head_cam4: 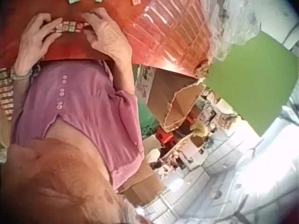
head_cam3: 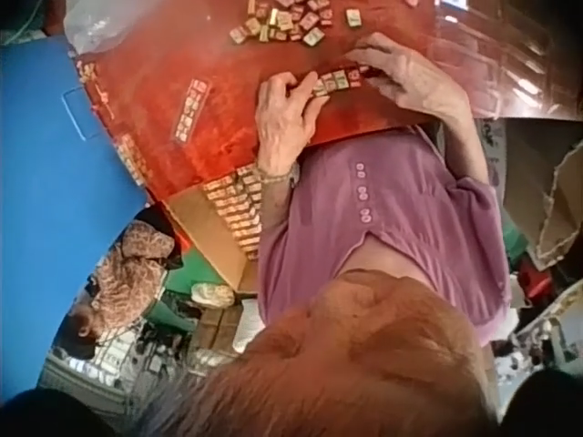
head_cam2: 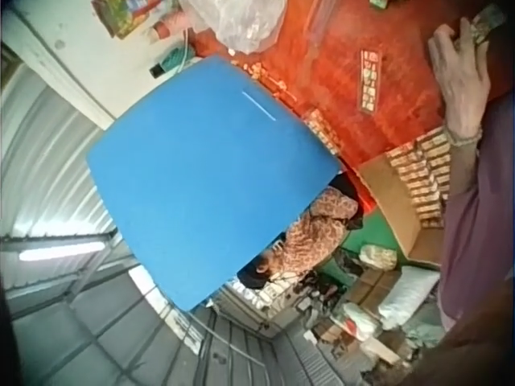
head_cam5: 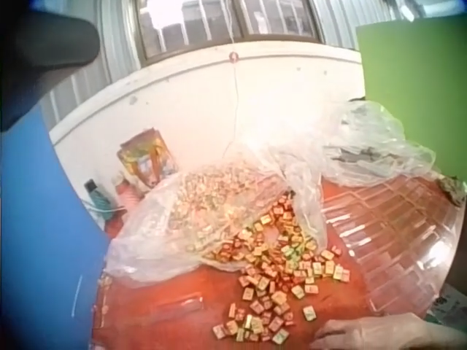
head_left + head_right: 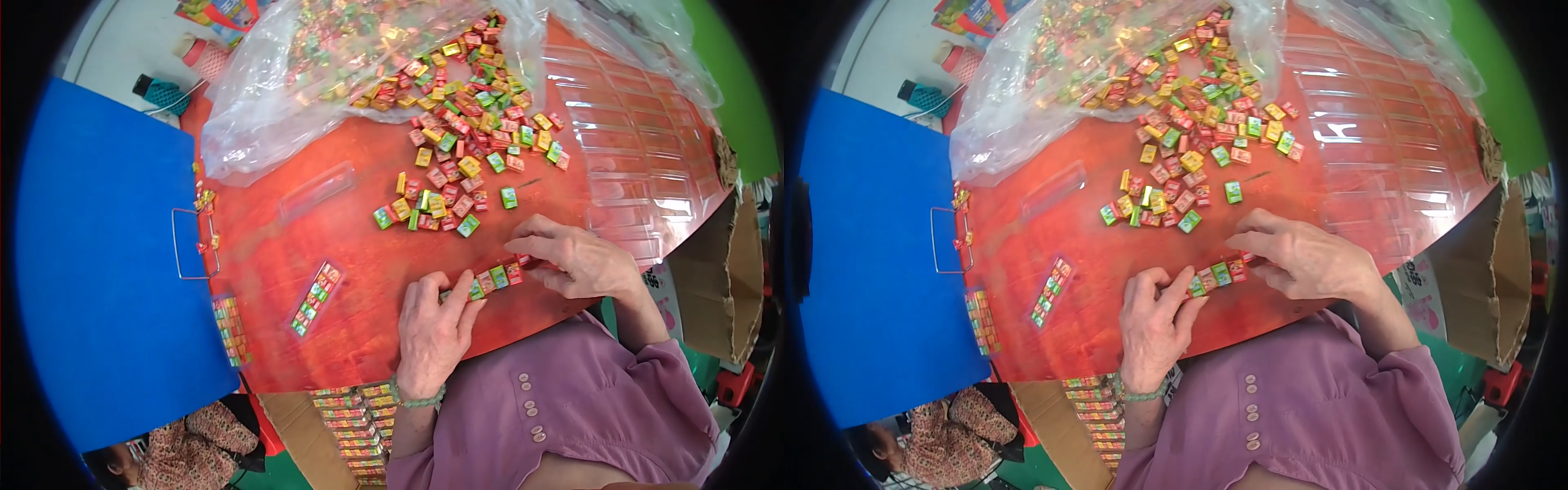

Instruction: Sorting and packing small colorful wrapped items into clear plastic trays at a factory workbench.

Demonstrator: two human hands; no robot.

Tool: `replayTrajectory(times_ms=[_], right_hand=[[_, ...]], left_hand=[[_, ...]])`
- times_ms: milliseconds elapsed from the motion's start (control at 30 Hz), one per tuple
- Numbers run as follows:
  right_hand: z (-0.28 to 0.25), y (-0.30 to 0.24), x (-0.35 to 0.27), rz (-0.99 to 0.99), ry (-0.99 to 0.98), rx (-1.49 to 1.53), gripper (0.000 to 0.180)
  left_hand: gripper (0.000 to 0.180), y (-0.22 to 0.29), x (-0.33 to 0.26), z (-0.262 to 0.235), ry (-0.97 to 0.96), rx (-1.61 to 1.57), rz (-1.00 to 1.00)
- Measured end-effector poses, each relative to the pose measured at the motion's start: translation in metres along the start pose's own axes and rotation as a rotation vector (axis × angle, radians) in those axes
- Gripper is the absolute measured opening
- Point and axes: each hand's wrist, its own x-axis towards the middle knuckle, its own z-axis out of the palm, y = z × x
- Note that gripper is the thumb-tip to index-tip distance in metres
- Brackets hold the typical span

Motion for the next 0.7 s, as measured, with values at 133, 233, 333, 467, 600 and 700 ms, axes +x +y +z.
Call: replayTrajectory(times_ms=[133,233,333,467,600,700], right_hand=[[0.005,-0.003,-0.003,0.005,0.067,-0.056,0.049],[0.02,-0.002,-0.002,-0.012,0.194,-0.056,0.046],[0.028,0.003,-0.002,-0.046,0.211,-0.042,0.041],[0.028,0.002,-0.001,-0.031,0.218,-0.067,0.042],[0.033,-0.005,0.004,-0.053,0.202,-0.092,0.043],[0.037,-0.008,0.006,-0.095,0.208,-0.124,0.042]], left_hand=[[0.043,0.001,0.0,0.001,0.003,0.001,-0.004],[0.043,-0.001,0.002,0.0,0.006,0.013,0.002],[0.04,-0.001,0.001,-0.004,-0.029,0.021,-0.006],[0.041,-0.002,0.001,-0.003,-0.046,0.019,-0.012],[0.042,-0.002,0.003,-0.003,-0.054,0.032,-0.007],[0.044,0.003,0.004,-0.003,-0.027,0.057,0.016]])
